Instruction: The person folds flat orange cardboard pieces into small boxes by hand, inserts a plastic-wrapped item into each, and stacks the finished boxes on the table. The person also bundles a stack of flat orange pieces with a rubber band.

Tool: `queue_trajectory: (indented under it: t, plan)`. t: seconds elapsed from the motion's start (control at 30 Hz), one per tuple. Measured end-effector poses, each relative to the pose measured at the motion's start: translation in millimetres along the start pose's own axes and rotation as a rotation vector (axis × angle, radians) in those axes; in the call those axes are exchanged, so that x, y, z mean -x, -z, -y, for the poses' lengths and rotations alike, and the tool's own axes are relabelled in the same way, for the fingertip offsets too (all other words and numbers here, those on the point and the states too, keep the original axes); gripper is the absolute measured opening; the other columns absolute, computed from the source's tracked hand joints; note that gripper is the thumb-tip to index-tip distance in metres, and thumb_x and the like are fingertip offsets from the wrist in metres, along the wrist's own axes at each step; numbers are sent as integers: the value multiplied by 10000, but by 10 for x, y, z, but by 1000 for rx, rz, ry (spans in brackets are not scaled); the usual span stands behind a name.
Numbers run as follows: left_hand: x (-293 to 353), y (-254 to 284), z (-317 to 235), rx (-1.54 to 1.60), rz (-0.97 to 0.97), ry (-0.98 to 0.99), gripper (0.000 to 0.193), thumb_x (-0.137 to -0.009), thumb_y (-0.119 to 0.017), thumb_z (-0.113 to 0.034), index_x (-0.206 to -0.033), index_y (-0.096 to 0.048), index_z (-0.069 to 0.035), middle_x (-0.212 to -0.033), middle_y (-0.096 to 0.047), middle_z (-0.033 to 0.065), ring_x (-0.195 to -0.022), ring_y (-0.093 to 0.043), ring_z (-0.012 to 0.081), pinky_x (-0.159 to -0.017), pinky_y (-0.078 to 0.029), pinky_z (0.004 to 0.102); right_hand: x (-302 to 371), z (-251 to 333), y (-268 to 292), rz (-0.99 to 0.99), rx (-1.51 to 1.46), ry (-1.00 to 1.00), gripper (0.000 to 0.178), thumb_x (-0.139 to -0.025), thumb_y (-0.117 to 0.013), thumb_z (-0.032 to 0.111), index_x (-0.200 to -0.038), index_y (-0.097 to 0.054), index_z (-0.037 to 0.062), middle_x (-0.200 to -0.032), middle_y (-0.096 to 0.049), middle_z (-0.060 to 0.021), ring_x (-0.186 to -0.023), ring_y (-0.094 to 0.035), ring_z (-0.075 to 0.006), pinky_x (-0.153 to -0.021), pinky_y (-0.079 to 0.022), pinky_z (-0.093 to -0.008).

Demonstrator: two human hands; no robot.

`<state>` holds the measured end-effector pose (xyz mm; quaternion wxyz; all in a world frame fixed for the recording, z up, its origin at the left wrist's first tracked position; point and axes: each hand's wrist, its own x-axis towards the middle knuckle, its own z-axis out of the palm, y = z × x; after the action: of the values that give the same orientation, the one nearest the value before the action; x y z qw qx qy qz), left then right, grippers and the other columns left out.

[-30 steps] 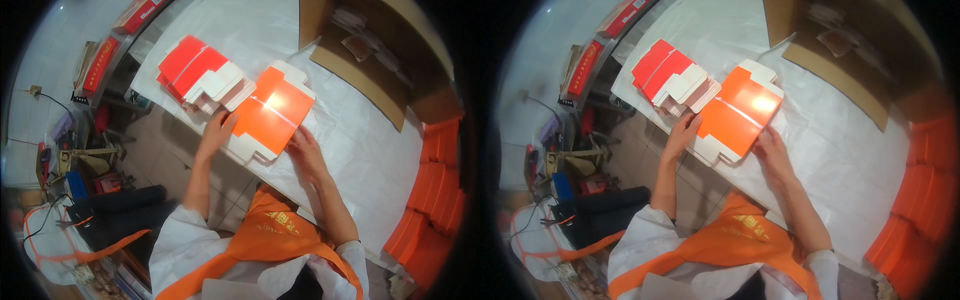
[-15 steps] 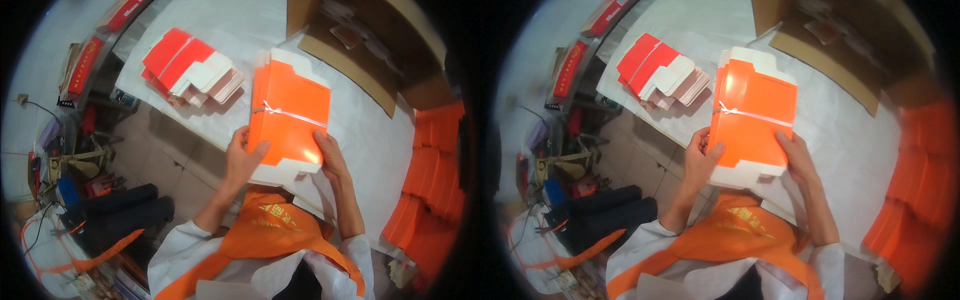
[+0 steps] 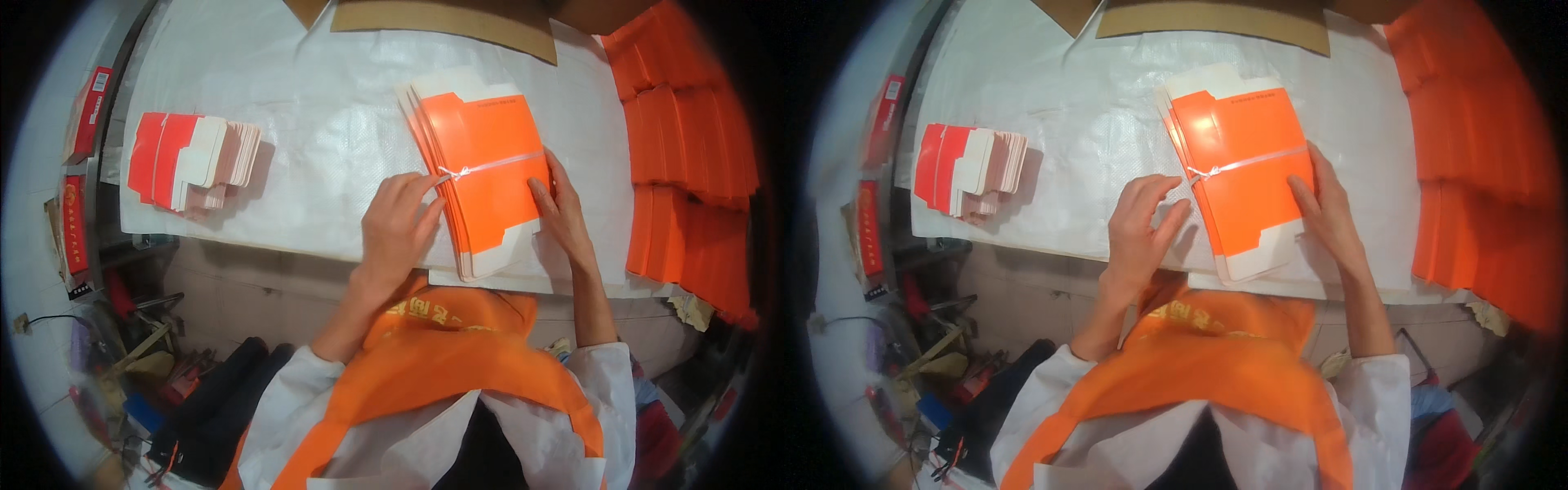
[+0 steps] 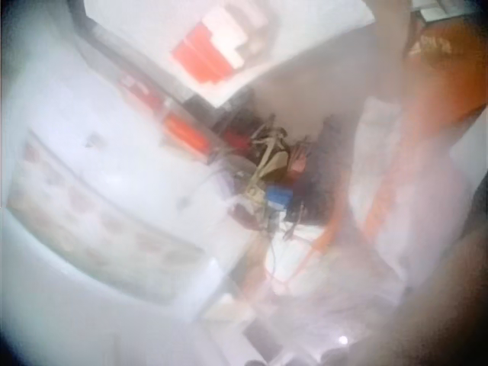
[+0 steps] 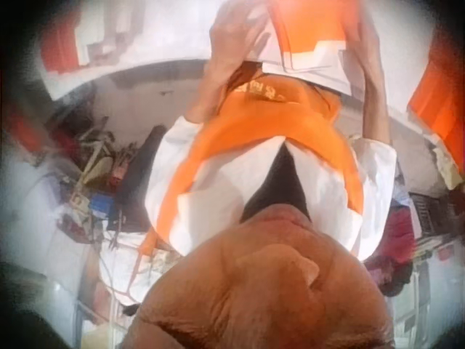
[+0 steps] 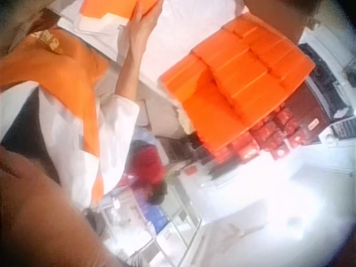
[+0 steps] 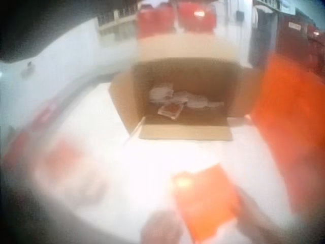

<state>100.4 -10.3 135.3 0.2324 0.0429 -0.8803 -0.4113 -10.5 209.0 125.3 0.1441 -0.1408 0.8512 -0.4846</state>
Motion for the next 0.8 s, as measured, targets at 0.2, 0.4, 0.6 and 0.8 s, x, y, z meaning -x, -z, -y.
queue_trajectory:
  t: [0.2, 0.4, 0.6, 0.8]
  plan:
    - [-22, -170, 19, 23, 88, 20, 264, -741, -661, -34, -994, -587, -21, -933, -571, 99, -797, -573, 217, -668, -478, 292, 14, 173, -70, -135, 442, 500, 405, -785, -592, 47, -1174, -483, 21, -1154, -515, -157, -1131, -444, -320, -953, -359, -380]
    - [-82, -249, 55, 77, 149, 117, 239, -760, -643, -22, -992, -588, -19, -934, -577, 93, -757, -591, 174, -664, -496, 269, -131, 385, -411, 37, 277, 590, 166, -768, -606, 37, -930, -572, 30, -971, -538, -91, -939, -490, -272, -816, -388, -357]
    - [-141, -217, 92, 195, 192, 224, 232, -766, -639, -14, -991, -584, -13, -901, -588, 84, -766, -589, 146, -676, -504, 262, -339, 366, -455, 86, 289, 730, 90, -762, -606, 51, -825, -543, 54, -858, -507, -65, -816, -476, -235, -716, -369, -345]
    - [-134, -278, 115, 188, 139, 209, 176, -776, -633, -8, -944, -582, -13, -864, -574, 77, -676, -589, 126, -614, -499, 244, -375, 358, -484, 88, 345, 753, 98, -777, -593, 79, -837, -520, 56, -835, -486, -70, -795, -468, -237, -700, -362, -346]
